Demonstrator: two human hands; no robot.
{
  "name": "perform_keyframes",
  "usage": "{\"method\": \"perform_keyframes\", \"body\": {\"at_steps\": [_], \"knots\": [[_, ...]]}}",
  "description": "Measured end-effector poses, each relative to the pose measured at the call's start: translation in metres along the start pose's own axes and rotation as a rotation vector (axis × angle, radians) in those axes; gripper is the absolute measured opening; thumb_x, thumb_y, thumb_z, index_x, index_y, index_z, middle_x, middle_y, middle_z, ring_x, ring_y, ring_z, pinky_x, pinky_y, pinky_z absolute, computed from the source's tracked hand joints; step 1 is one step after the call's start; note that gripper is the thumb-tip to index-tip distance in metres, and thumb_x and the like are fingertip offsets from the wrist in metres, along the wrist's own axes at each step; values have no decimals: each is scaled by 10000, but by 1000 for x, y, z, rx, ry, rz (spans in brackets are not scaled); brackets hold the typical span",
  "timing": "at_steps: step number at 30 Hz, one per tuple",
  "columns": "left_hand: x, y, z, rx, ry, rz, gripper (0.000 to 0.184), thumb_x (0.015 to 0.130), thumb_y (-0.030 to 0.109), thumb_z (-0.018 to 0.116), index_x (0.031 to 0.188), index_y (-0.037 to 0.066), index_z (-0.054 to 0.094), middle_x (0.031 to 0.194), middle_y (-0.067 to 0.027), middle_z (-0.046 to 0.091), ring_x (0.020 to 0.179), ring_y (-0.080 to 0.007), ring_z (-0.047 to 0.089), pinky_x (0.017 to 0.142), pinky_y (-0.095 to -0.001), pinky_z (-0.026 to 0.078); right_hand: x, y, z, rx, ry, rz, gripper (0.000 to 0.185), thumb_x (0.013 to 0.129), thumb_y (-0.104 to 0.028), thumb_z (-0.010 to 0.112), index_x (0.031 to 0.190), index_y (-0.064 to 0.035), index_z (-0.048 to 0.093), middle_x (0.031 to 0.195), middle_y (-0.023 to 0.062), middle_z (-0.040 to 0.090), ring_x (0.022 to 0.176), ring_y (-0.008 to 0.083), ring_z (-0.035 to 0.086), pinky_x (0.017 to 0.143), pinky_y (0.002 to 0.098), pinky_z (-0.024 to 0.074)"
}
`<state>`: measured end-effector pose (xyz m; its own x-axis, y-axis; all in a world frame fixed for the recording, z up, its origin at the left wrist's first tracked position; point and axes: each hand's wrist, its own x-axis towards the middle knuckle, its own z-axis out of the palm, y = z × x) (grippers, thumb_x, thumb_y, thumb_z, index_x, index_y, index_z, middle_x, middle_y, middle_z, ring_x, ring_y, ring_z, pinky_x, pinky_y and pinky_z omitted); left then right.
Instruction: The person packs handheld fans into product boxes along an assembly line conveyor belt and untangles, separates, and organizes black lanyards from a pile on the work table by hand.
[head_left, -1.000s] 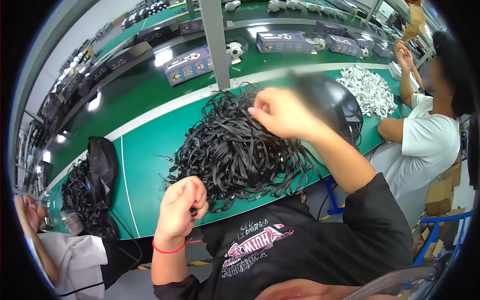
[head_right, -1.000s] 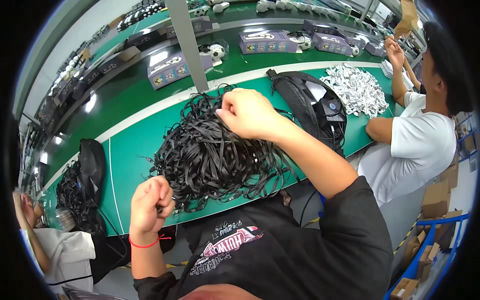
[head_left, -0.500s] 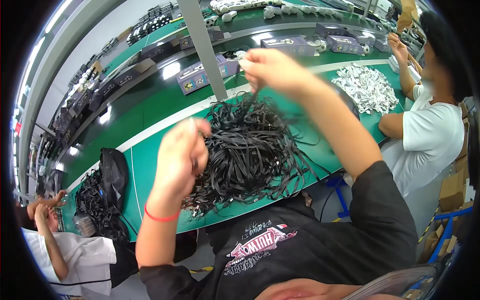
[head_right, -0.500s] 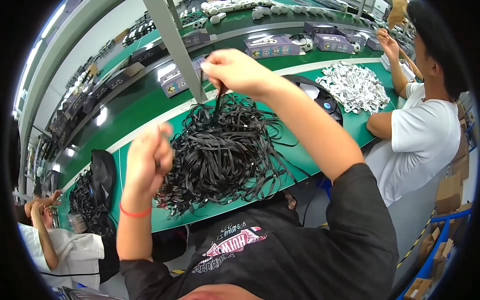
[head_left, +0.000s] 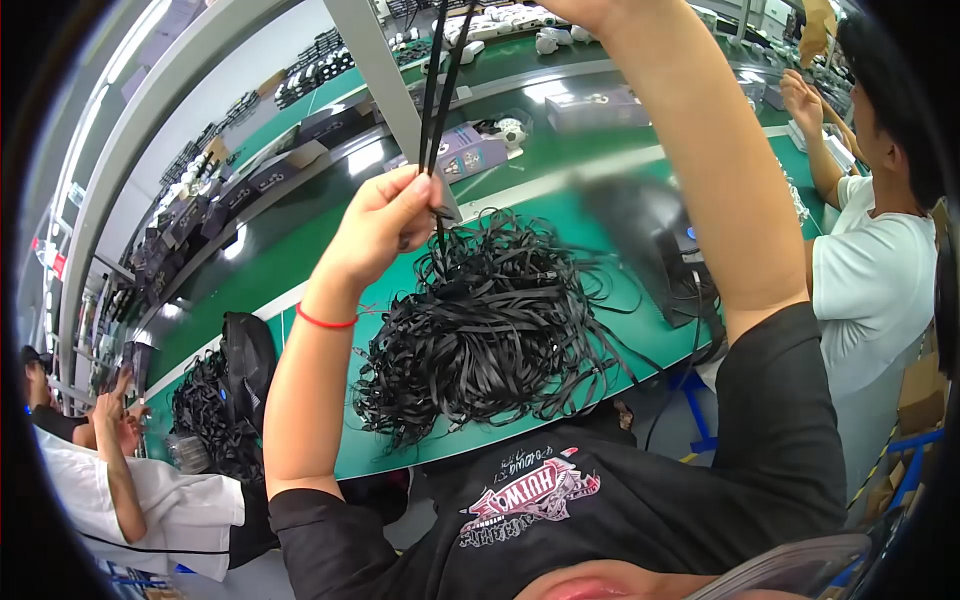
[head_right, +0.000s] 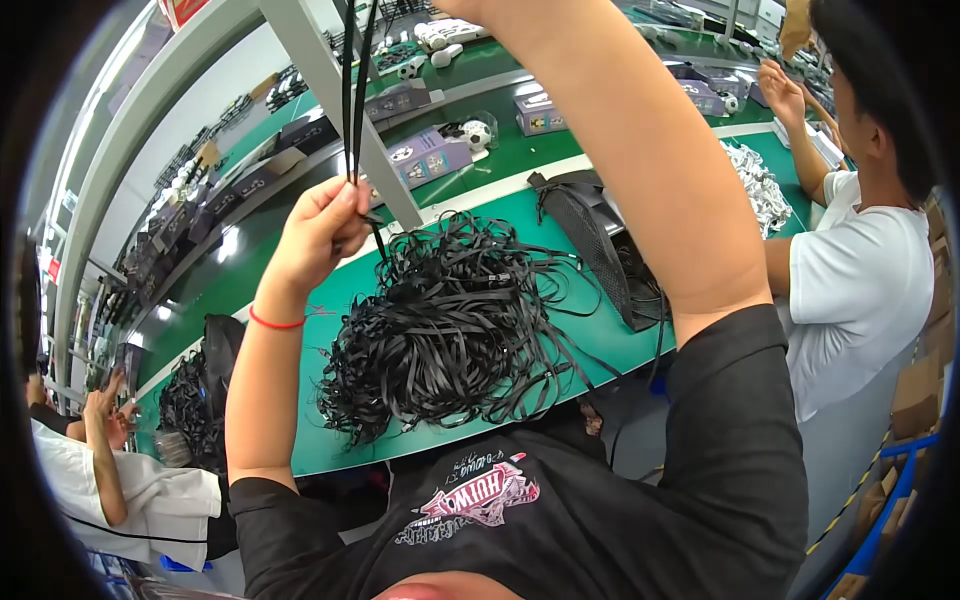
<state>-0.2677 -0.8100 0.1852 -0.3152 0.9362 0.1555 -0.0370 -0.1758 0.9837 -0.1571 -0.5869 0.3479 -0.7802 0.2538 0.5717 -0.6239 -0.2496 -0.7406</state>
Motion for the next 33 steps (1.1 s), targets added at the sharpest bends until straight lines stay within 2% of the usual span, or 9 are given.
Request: {"method": "perform_keyframes", "body": {"at_steps": [3, 6, 8, 10, 14, 19, 26, 30, 33], "knots": [[-9, 16, -18, 445, 181, -17, 293, 1015, 288, 535, 840, 61, 595, 583, 71, 382, 512, -44, 330, 483, -224, 251, -26, 17, -46, 74, 26, -31, 227, 924, -122, 523, 736, -30, 611, 643, 104, 615, 586, 280, 596, 611, 401, 518], [-14, 67, -18, 541, 300, 65, 310, 1024, 308, 509, 835, 73, 579, 580, 75, 363, 506, -40, 306, 477, -226, 232, -44, 55, -88, -67, -191, 2, 288, 969, -327, 591, 908, -45, 607, 804, 67, 637, 789, 185, 623, 749, 354, 522], [-13, 101, -5, 524, 327, 135, 314, 1027, 312, 502, 832, 76, 577, 580, 79, 350, 510, -34, 301, 477, -220, 215, -69, 83, -59, -1131, 102, 235, 473, 911, -403, 641, 1039, 53, 631, 836, 135, 682, 791, 202, 659, 800, 331, 527], [-3, 134, 4, 553, 296, 169, 316, 1027, 305, 501, 823, 76, 575, 582, 82, 354, 519, -26, 309, 478, -217, 209, -73, 114, -42, -1086, 129, -116, 672, 863, -479, 694, 1199, 90, 571, 940, 150, 702, 919, 196, 662, 905, 325, 488], [21, 162, 27, 569, 295, 212, 302, 1023, 317, 515, 870, 62, 568, 590, 91, 315, 517, -18, 273, 468, -216, 174, -67, 140, 11, -118, -410, 92, 527, 971, -388, 597, 1301, 13, 506, 1023, 113, 695, 1006, 192, 630, 856, 365, 516], [11, 172, 25, 906, 381, 227, 311, 1025, 290, 505, 818, 67, 573, 589, 93, 359, 528, -13, 310, 479, -209, 211, -78, 154, 4, 169, -342, 368, 373, 997, -364, 560, 1134, -17, 563, 888, 56, 663, 864, 150, 636, 768, 340, 527], [32, 131, 38, 1011, 139, -7, 286, 1013, 277, 535, 845, 53, 591, 616, 87, 406, 543, -6, 341, 477, -208, 252, -52, 166, -1, 455, 361, 308, 398, 1019, -463, 459, 986, -89, 593, 786, 33, 603, 738, 153, 612, 660, 324, 513], [64, 110, 49, 958, 98, -171, 266, 996, 233, 543, 824, 38, 600, 629, 37, 516, 562, -43, 471, 498, -227, 357, -65, 173, 5, 835, -28, 264, 395, 1029, -440, 422, 944, -95, 593, 801, 41, 608, 717, 165, 597, 676, 310, 502], [67, 88, 51, 1160, 46, -155, 255, 985, 219, 545, 830, 23, 592, 634, -10, 557, 567, -84, 536, 515, -262, 426, -80, 167, 11, 903, 165, 362, 356, 1026, -390, 431, 924, -85, 582, 807, 46, 612, 710, 173, 591, 680, 315, 495]]}}
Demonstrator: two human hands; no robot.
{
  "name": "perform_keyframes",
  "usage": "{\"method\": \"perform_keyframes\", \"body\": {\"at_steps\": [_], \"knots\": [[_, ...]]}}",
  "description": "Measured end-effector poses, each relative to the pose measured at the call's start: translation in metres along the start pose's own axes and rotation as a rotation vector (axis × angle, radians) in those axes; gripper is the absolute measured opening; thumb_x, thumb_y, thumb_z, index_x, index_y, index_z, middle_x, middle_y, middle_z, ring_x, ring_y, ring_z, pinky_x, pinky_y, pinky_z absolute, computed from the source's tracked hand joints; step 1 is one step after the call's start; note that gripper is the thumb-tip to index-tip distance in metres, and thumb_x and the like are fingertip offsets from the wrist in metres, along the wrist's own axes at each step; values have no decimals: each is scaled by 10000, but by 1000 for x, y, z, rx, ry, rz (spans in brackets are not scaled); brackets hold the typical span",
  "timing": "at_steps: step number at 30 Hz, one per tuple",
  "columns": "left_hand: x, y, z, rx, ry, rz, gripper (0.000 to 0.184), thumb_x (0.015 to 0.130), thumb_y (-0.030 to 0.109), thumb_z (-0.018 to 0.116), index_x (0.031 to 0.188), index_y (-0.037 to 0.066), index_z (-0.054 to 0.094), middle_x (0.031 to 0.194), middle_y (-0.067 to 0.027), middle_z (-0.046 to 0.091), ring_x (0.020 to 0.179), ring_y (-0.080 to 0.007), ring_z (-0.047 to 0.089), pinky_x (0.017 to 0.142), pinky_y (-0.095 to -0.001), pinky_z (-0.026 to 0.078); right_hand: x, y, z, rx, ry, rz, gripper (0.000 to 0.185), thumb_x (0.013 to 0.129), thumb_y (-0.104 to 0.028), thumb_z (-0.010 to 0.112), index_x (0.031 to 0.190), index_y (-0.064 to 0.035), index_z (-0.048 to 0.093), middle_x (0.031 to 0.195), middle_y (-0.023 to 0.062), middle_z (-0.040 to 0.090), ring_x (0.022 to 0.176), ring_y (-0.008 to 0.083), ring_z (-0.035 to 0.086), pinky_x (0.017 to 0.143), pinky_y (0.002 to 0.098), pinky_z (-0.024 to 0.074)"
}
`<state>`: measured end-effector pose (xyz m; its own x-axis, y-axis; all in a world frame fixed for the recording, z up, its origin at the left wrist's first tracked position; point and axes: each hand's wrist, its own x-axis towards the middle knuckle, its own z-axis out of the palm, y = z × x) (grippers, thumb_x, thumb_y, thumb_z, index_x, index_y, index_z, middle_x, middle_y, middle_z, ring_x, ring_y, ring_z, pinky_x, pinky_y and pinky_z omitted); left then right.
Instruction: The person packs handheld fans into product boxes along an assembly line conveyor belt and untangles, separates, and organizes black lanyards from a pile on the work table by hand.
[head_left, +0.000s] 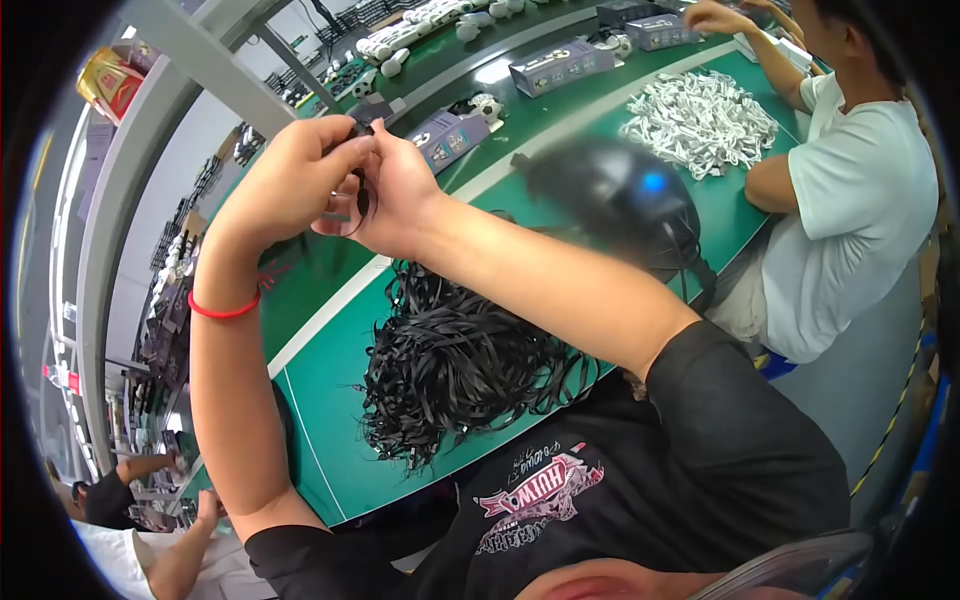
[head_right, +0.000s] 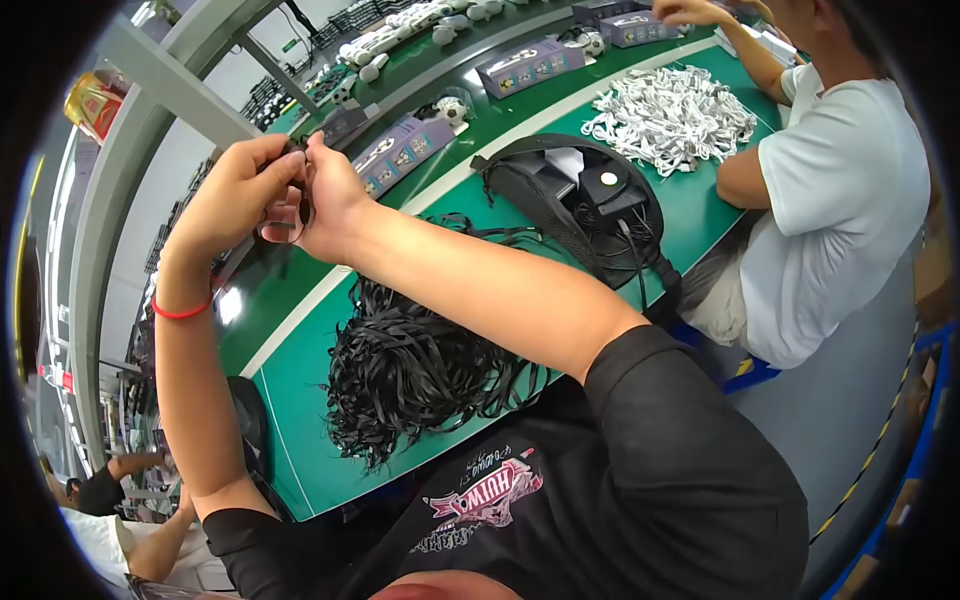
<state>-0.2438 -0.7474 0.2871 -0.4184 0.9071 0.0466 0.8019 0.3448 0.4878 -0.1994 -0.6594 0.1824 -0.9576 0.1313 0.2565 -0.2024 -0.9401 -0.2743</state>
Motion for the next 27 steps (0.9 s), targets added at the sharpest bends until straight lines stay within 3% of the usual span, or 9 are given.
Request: {"method": "perform_keyframes", "body": {"at_steps": [2, 3, 5, 10, 14, 17, 20, 22, 27], "knots": [[3, -2, 12, 414, 19, 209, 257, 975, 224, 550, 846, 3, 574, 637, -54, 555, 572, -125, 567, 534, -311, 490, 0, -7, -3, 37, 98, 0, 337, 1024, -366, 436, 914, -80, 577, 809, 48, 613, 706, 177, 587, 682, 317, 492], [2, -5, 22, 409, 10, 216, 257, 975, 224, 550, 846, 3, 574, 637, -54, 555, 572, -125, 567, 534, -311, 490, 8, -16, -6, -20, 189, 41, 319, 1019, -349, 440, 902, -82, 568, 784, 42, 592, 676, 178, 562, 649, 315, 475], [-8, -15, 46, 1058, 118, 227, 114, 903, 121, 570, 908, 37, 647, 747, -182, 657, 618, -259, 650, 553, -347, 504, 22, -27, -13, -133, 360, 133, 285, 1010, -316, 449, 876, -85, 550, 733, 30, 549, 615, 180, 513, 583, 311, 442], [-30, -21, 85, 1097, 230, 245, 190, 885, 97, 593, 1060, 51, 652, 681, -138, 630, 597, -253, 636, 534, -351, 496, 20, -34, -22, -260, 465, -32, 288, 1003, -302, 463, 812, -90, 509, 623, -17, 422, 506, 156, 388, 479, 284, 340], [-45, -19, 94, 817, 479, 537, 319, 876, 83, 630, 1190, 34, 607, 629, -112, 595, 568, -231, 613, 537, -316, 486, 13, -73, -27, -175, 484, -118, 314, 997, -314, 471, 751, -119, 454, 575, -56, 312, 449, 111, 249, 425, 263, 242], [-42, -15, 105, 23, 554, 181, 358, 875, 77, 662, 1215, 2, 578, 618, -96, 581, 546, -162, 562, 536, -276, 458, 4, -96, -27, -294, 212, 161, 342, 992, -348, 486, 728, -141, 420, 560, -74, 301, 432, 72, 230, 414, 257, 200], [-10, -21, 121, -112, 397, 78, 248, 886, 86, 674, 1091, -35, 604, 631, -99, 600, 556, -114, 517, 547, -263, 441, 1, -96, -14, -414, 189, 261, 354, 987, -369, 492, 718, -151, 415, 556, -76, 292, 431, 61, 236, 414, 257, 196], [1, -35, 130, -131, 444, 96, 207, 893, 86, 670, 1053, -33, 614, 636, -102, 602, 558, -117, 518, 550, -270, 444, -1, -97, -10, -465, 176, 285, 360, 984, -380, 495, 713, -157, 412, 554, -76, 288, 431, 56, 239, 414, 257, 195], [14, -26, 125, -143, 530, 157, 112, 917, 87, 650, 928, -24, 641, 657, -121, 615, 571, -130, 532, 570, -290, 456, -11, -114, -33, -427, 286, 32, 350, 969, -358, 503, 696, -153, 423, 532, -64, 287, 417, 79, 269, 412, 264, 228]]}}
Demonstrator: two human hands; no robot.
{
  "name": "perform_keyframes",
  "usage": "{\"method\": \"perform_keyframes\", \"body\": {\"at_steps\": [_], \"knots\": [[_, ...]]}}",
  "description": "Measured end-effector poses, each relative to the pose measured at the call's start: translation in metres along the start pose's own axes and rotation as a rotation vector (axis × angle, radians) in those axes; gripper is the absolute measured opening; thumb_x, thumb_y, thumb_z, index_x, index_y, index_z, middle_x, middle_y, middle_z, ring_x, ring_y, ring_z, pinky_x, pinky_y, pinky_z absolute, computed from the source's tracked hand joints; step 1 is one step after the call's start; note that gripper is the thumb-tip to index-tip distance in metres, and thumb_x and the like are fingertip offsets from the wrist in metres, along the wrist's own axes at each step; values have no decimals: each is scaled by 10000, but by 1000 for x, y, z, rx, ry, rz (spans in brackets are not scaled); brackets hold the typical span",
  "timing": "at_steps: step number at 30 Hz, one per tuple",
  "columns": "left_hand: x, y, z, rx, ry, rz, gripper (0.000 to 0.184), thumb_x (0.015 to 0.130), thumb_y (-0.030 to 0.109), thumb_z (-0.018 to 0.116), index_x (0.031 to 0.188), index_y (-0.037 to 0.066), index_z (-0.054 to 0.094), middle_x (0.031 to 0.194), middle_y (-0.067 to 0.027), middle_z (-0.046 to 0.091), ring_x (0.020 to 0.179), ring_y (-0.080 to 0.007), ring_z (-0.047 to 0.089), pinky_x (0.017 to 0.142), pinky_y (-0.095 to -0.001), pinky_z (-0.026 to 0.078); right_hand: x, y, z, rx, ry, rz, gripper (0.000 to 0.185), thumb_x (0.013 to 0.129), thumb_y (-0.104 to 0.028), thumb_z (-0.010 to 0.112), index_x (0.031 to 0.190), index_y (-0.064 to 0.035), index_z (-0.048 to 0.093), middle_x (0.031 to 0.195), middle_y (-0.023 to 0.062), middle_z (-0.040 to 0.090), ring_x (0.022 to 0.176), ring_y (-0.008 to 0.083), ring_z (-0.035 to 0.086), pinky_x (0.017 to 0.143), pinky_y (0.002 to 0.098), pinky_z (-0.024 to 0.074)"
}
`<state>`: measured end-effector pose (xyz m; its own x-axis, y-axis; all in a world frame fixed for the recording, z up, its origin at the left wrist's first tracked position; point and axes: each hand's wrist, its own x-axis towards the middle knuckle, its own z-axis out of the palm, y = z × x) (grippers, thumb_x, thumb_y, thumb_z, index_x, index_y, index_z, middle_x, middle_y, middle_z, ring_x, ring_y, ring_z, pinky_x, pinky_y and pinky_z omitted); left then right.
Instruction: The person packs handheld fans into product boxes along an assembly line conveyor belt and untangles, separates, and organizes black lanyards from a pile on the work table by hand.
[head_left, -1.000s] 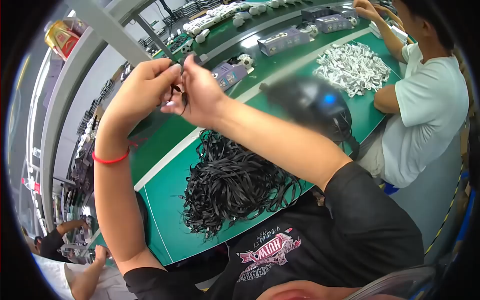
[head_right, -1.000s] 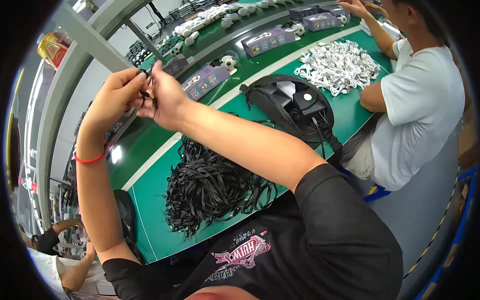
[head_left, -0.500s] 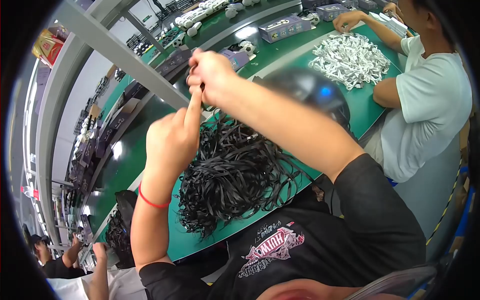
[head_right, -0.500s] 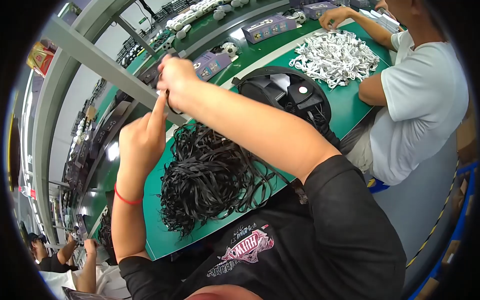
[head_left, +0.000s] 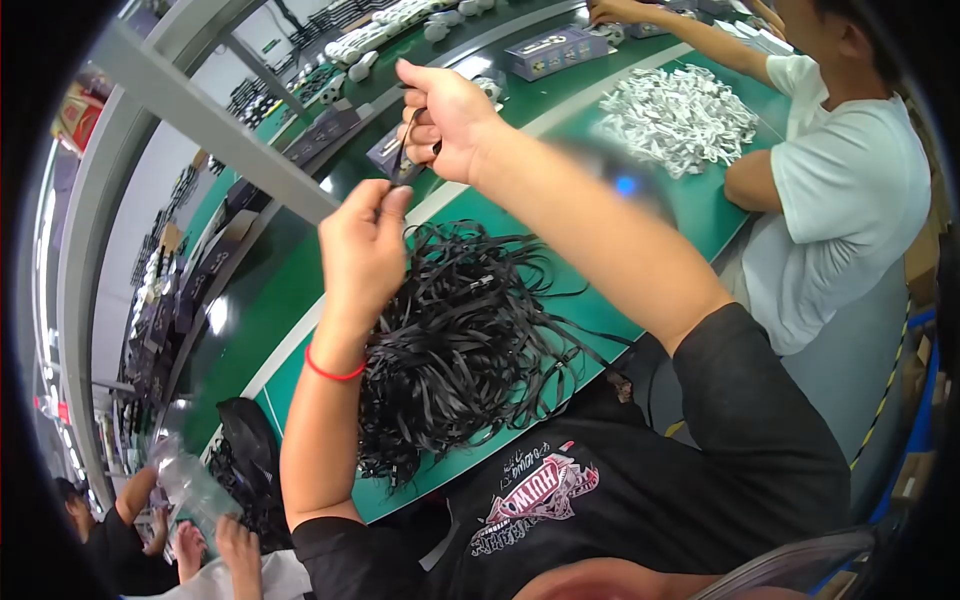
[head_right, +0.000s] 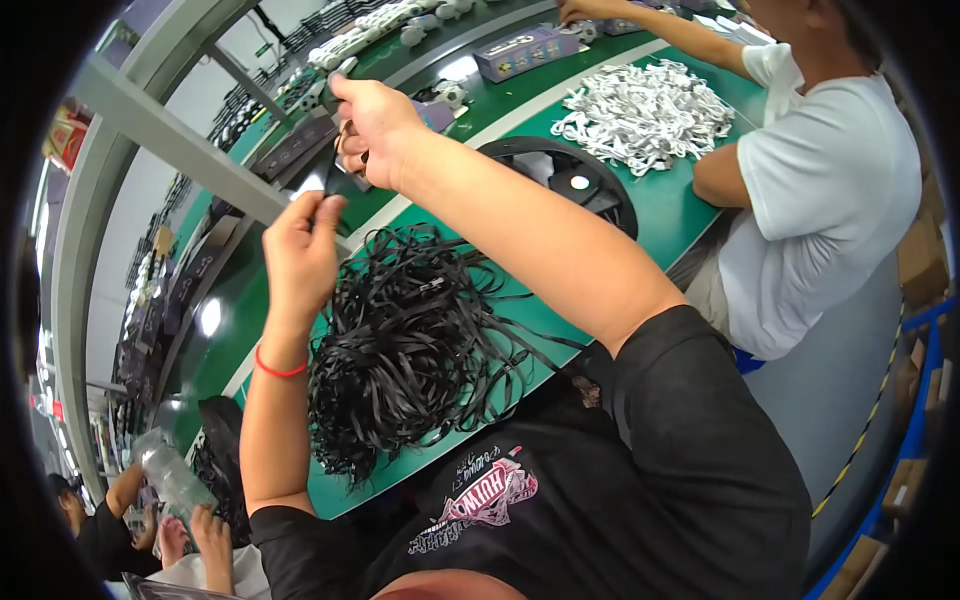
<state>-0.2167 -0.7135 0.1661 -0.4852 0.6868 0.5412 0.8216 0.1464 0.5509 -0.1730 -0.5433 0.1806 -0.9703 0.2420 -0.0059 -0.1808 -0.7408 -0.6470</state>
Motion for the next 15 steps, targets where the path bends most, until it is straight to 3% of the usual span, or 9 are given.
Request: {"method": "perform_keyframes", "body": {"at_steps": [2, 3, 5, 10, 13, 15], "knots": [[6, 4, 3, 22, 8, 6, 111, 922, 89, 645, 905, -21, 645, 663, -128, 619, 575, -133, 538, 576, -293, 460, 14, 12, -11, 160, 201, -163, 325, 959, -322, 507, 693, -146, 446, 524, -45, 349, 408, 106, 316, 409, 275, 276], [13, 0, 10, -46, 48, 75, 108, 922, 91, 646, 908, -16, 649, 674, -128, 628, 571, -143, 546, 570, -296, 459, 18, 24, -16, 158, 203, -168, 325, 959, -322, 507, 693, -146, 446, 524, -45, 349, 408, 106, 316, 409, 275, 276], [25, -9, 22, -171, 129, 216, 101, 921, 94, 648, 914, -6, 655, 697, -130, 647, 563, -162, 561, 557, -301, 458, 18, 49, -13, 161, 324, -108, 255, 943, -244, 510, 717, -128, 491, 573, 14, 486, 445, 156, 429, 431, 304, 361], [35, -18, 36, -16, 60, 371, 114, 888, 71, 659, 985, 12, 666, 702, -109, 634, 553, -205, 585, 540, -328, 472, 17, 46, -15, 532, 219, 52, 210, 932, -197, 506, 736, -122, 525, 646, 63, 580, 510, 180, 513, 473, 323, 422], [23, -24, 33, 686, -245, 607, 253, 846, 49, 667, 1098, 42, 651, 688, -90, 586, 562, -262, 599, 522, -362, 482, 16, 45, -27, 329, 263, 7, 242, 937, -208, 516, 711, -132, 475, 602, 41, 504, 508, 155, 465, 462, 292, 387], [13, -14, 34, 726, -273, 601, 292, 840, 47, 666, 1130, 49, 637, 683, -89, 570, 566, -266, 600, 523, -367, 484, 15, 41, -41, 351, 220, -7, 270, 936, -211, 524, 689, -141, 440, 585, 25, 457, 493, 148, 431, 449, 286, 360]]}}
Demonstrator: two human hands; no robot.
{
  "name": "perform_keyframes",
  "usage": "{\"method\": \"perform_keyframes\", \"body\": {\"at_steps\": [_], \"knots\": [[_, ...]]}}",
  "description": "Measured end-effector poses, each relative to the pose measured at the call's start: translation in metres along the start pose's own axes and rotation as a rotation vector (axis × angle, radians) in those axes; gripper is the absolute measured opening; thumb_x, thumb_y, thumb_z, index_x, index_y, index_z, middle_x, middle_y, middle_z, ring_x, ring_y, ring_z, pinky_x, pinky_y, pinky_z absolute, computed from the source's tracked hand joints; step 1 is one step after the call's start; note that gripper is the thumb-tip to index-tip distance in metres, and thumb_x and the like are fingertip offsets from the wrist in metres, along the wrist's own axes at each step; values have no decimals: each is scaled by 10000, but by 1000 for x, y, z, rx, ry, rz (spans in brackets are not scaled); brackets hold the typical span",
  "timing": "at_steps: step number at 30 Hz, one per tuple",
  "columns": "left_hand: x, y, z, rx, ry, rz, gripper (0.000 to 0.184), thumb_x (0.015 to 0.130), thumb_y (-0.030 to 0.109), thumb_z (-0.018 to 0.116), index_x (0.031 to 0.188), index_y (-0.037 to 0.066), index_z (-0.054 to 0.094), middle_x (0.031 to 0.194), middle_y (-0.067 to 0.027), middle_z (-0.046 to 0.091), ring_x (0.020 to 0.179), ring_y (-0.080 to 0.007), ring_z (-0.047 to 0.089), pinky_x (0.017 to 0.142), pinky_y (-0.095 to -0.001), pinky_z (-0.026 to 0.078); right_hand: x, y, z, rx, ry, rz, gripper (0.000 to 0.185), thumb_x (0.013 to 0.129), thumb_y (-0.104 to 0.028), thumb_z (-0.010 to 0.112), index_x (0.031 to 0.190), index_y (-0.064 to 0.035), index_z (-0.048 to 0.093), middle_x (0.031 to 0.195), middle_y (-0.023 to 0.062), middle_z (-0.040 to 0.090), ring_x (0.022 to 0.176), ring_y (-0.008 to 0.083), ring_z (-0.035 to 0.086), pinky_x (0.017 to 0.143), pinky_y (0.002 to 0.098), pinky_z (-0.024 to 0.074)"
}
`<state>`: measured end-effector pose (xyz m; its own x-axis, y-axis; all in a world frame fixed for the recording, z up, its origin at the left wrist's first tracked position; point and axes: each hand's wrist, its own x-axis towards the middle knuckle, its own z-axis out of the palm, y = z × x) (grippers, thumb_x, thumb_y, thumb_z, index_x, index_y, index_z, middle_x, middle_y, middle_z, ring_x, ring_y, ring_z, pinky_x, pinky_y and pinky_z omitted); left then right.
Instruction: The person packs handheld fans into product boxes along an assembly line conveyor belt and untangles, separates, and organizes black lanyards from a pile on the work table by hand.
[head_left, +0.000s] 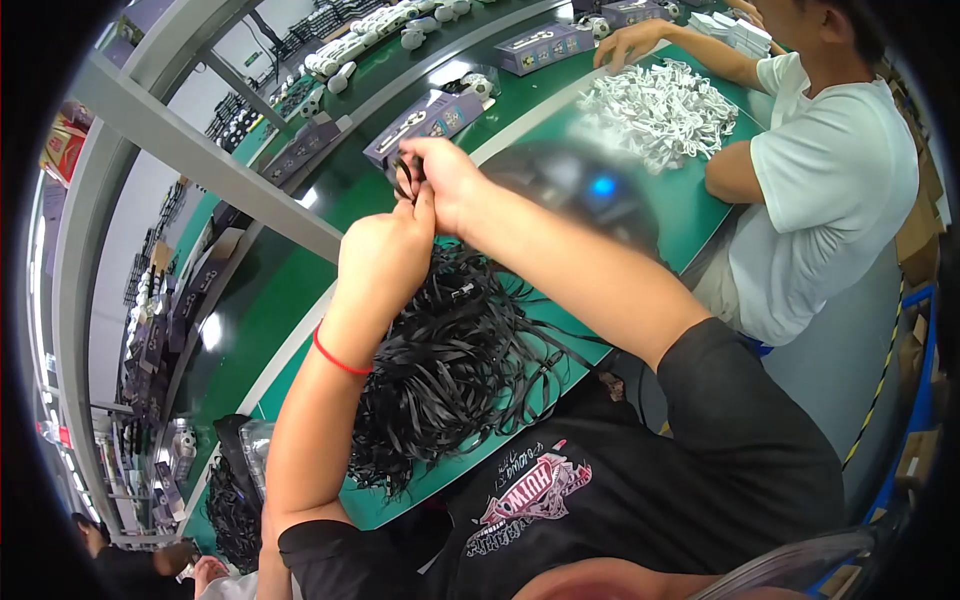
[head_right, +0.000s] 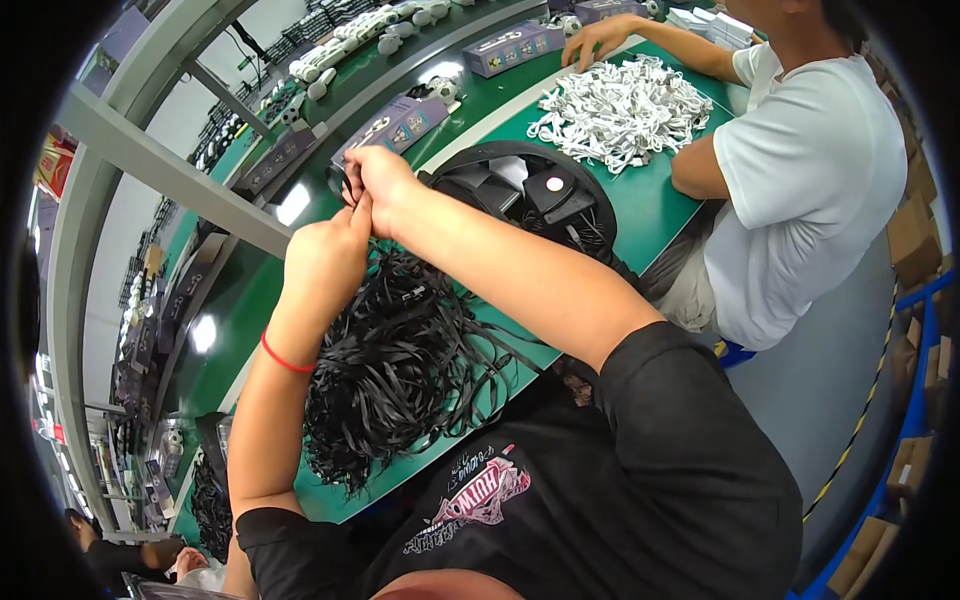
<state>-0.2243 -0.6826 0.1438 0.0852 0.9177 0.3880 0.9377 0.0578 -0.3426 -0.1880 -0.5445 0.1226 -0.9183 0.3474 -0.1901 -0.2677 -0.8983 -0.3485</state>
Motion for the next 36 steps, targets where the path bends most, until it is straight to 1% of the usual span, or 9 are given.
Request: {"method": "perform_keyframes", "body": {"at_steps": [3, 7, 11, 14, 19, 23, 28, 31, 36], "knots": [[-9, 12, -7, 82, -64, 1, 371, 829, 44, 664, 1195, 63, 609, 672, -88, 537, 575, -275, 603, 523, -376, 488, -1, -11, -12, 38, -113, -6, 341, 934, -218, 539, 644, -159, 368, 549, -7, 364, 465, 133, 363, 423, 275, 306], [-19, 9, -8, -232, 196, 47, 390, 860, 71, 662, 1242, 59, 585, 672, -99, 572, 564, -273, 601, 513, -375, 476, -6, -20, -22, 187, -187, 42, 425, 927, -207, 553, 616, -179, 265, 538, -29, 234, 445, 114, 266, 407, 268, 225], [-19, 3, -14, -390, 212, -185, 331, 892, 91, 650, 1211, 33, 582, 674, -119, 606, 573, -276, 616, 523, -385, 475, -16, -17, -13, 178, -198, 12, 443, 908, -176, 553, 599, -186, 235, 529, -32, 210, 430, 106, 245, 405, 268, 201], [-12, 12, -19, -816, 102, -539, 207, 915, 101, 633, 1098, 9, 595, 682, -130, 630, 592, -295, 627, 534, -389, 477, -33, -20, 7, 184, -139, -83, 425, 878, -144, 559, 592, -185, 248, 521, -31, 216, 429, 99, 252, 398, 272, 202], [-4, 25, -16, -763, 228, -559, 121, 909, 90, 631, 979, -2, 594, 710, -138, 645, 614, -320, 636, 543, -394, 480, -30, -11, 3, 123, -203, -118, 373, 848, -97, 558, 580, -162, 307, 523, -9, 285, 451, 120, 307, 422, 282, 255], [5, 25, -19, -415, 333, -284, 90, 903, 101, 615, 914, 12, 604, 719, -151, 650, 620, -320, 650, 535, -392, 488, -25, 9, 4, 35, 0, -123, 266, 829, -52, 547, 608, -122, 415, 572, 26, 398, 535, 162, 422, 514, 297, 375], [5, 20, -18, -51, 134, -201, 64, 850, 92, 599, 847, 32, 622, 708, -146, 652, 628, -305, 667, 528, -390, 506, -20, 30, -4, -8, -29, -168, 109, 807, -95, 612, 741, -92, 525, 686, 42, 530, 725, 201, 551, 716, 325, 476], [10, 16, -15, 40, 66, -161, 76, 825, 100, 598, 809, 30, 622, 679, -142, 645, 590, -310, 646, 515, -412, 500, -29, 28, -3, -10, -58, 53, 187, 871, -172, 632, 744, -109, 510, 698, 31, 548, 706, 187, 554, 683, 323, 477], [-8, 31, -20, 90, -250, -174, 67, 816, 79, 580, 788, 24, 604, 671, -151, 639, 568, -325, 635, 507, -425, 502, -45, 37, -2, -13, 89, 133, 335, 950, -297, 613, 696, -127, 476, 673, 20, 526, 634, 165, 519, 618, 328, 458]]}}
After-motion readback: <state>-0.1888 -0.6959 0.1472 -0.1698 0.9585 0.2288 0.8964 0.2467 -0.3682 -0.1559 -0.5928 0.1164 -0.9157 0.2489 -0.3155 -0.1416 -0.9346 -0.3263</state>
